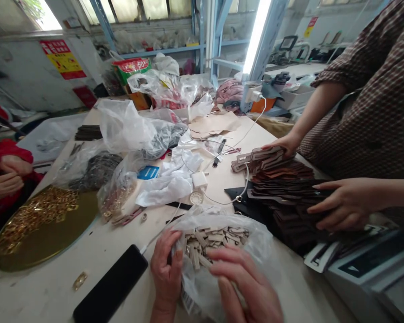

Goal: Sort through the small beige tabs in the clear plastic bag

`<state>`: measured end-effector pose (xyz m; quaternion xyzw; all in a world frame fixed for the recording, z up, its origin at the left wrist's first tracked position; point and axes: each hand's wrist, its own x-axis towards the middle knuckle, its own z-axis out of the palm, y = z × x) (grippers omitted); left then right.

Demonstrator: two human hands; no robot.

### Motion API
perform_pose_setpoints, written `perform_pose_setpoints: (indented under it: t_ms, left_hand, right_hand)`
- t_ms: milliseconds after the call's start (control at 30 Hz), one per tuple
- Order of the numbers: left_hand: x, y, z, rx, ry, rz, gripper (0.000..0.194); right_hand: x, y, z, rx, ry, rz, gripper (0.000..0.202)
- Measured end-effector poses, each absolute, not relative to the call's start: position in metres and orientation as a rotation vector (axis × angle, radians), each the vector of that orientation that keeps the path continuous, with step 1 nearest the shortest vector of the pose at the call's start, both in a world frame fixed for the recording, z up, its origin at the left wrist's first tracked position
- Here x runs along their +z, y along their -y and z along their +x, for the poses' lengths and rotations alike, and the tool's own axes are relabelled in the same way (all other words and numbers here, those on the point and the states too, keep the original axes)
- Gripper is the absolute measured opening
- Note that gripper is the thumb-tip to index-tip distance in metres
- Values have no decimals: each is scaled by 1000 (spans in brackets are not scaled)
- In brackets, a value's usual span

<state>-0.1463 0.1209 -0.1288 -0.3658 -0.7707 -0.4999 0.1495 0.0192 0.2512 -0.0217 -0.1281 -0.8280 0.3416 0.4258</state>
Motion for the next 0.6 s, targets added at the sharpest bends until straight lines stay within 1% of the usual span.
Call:
perform_pose_setpoints:
  t_ms: [133, 233, 300, 367, 433, 500, 600]
  left_hand:
    - [-128, -129, -156, -1435, 2252, -1002, 26]
    - [-126, -134, -161, -1388, 2292, -1050, 31]
    - [-125, -135, -163, -1372, 2310, -1101, 37]
    - [-125, -136, -163, -1384, 2331, -1138, 42]
    - [-125, -138, -160, -1421, 2357, -1153, 44]
    - [-125, -140, -156, -1488, 2392, -1107, 43]
    - [-125, -144, -151, -1561, 2412, -1018, 42]
  right_hand:
    - [-59, -273, -24, 829, 2065, -637, 22]
    - [-83, -285, -30, 790, 2083, -757, 32]
    - [-91, -292, -27, 876, 2097, -786, 38]
    - [-95, -298, -23, 1080, 2016, -862, 42]
    - [-96, -306, -20, 1378, 1812, -986, 51]
    - [-96, -314, -19, 1667, 1453, -1092, 59]
    - [-92, -323, -20, 1926, 937, -1115, 59]
